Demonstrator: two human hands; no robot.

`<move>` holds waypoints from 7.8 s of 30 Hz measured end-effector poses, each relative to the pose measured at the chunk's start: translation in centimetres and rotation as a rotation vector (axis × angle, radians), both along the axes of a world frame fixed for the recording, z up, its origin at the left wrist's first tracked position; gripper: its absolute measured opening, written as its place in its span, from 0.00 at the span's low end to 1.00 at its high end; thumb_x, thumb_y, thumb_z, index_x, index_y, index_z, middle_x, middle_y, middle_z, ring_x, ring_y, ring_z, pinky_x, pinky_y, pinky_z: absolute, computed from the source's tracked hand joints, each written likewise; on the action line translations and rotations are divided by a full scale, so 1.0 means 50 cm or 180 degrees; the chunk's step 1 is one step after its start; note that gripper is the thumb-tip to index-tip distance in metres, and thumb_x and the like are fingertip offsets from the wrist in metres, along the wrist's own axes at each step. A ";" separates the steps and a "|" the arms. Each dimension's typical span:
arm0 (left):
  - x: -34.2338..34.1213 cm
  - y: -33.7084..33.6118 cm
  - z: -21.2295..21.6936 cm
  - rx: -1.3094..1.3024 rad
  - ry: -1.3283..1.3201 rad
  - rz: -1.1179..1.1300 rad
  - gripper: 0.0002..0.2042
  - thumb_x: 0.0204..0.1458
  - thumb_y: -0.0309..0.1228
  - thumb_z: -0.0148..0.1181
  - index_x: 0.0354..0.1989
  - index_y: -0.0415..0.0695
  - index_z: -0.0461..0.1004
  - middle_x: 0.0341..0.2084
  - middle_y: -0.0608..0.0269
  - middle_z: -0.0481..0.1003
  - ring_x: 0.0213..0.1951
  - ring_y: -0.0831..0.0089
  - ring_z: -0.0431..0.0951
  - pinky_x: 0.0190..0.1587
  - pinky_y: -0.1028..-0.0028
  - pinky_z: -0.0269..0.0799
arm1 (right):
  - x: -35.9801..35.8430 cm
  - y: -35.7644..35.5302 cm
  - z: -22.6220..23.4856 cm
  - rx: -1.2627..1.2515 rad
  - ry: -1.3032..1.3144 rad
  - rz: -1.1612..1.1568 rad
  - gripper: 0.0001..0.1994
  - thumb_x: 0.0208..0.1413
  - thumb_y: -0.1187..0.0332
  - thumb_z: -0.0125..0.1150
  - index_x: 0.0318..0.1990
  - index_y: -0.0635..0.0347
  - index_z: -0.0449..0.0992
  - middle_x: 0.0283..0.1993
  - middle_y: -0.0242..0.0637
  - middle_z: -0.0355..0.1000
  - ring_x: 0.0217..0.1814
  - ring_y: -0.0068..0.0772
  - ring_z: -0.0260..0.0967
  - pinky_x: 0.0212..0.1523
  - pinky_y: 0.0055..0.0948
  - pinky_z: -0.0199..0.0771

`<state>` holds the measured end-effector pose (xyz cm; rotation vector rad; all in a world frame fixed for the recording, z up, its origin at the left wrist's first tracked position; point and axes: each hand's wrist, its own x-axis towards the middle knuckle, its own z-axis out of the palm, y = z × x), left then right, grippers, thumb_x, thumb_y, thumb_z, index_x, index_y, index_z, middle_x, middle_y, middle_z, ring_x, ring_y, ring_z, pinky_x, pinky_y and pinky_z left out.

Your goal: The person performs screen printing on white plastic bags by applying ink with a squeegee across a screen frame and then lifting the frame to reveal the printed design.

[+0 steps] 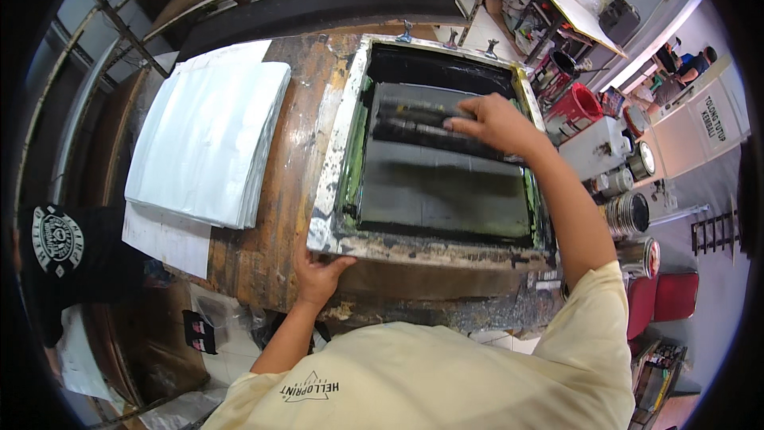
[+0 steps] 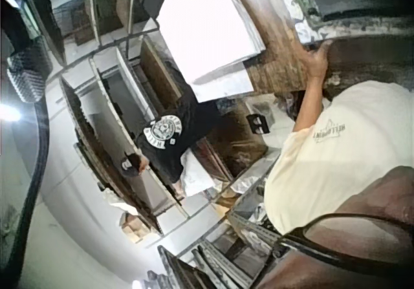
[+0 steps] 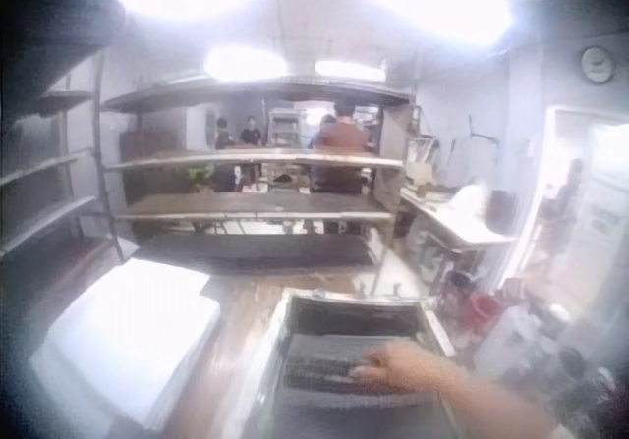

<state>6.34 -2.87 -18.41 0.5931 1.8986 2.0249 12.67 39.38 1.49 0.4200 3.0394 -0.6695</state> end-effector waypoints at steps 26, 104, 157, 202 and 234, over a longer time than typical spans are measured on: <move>0.087 0.090 0.038 -0.3488 0.2692 -0.0708 0.51 0.67 0.72 0.43 0.85 0.40 0.49 0.82 0.25 0.40 0.83 0.27 0.32 0.72 0.20 0.14 | 0.105 -0.226 0.238 0.2366 0.2430 -0.0448 0.16 0.66 0.53 0.62 0.34 0.55 0.80 0.31 0.35 0.78 0.38 0.43 0.77 0.47 0.46 0.63; -0.054 0.013 0.118 -0.0979 0.0685 -0.0556 0.39 0.38 0.43 0.90 0.59 0.39 0.79 0.48 0.56 0.84 0.53 0.59 0.82 0.61 0.59 0.74 | 0.233 -0.275 -0.051 0.0907 0.0421 0.0275 0.20 0.64 0.61 0.70 0.61 0.54 0.79 0.49 0.45 0.77 0.54 0.51 0.75 0.55 0.50 0.75; -0.066 -0.008 0.027 -0.2355 0.2152 -0.0376 0.53 0.23 0.58 0.89 0.63 0.43 0.81 0.43 0.60 0.72 0.51 0.56 0.69 0.61 0.54 0.59 | 0.170 -0.272 -0.254 0.0991 0.0760 -0.0044 0.27 0.50 0.60 0.79 0.58 0.55 0.81 0.47 0.35 0.75 0.50 0.45 0.74 0.47 0.42 0.81; -0.071 0.103 0.242 0.0808 0.0594 0.0005 0.41 0.60 0.36 0.79 0.77 0.33 0.62 0.61 0.55 0.75 0.58 0.69 0.77 0.64 0.68 0.71 | 0.170 -0.337 0.114 0.2209 0.1730 -0.0452 0.11 0.65 0.60 0.64 0.45 0.58 0.79 0.41 0.39 0.75 0.46 0.47 0.74 0.51 0.45 0.67; 0.008 0.262 0.249 -0.1311 0.2580 -0.0039 0.27 0.66 0.33 0.67 0.70 0.33 0.73 0.65 0.38 0.76 0.56 0.47 0.83 0.59 0.60 0.79 | 0.057 -0.220 0.329 0.1903 0.2239 -0.0337 0.18 0.64 0.58 0.57 0.26 0.63 0.74 0.22 0.45 0.74 0.25 0.49 0.73 0.41 0.50 0.72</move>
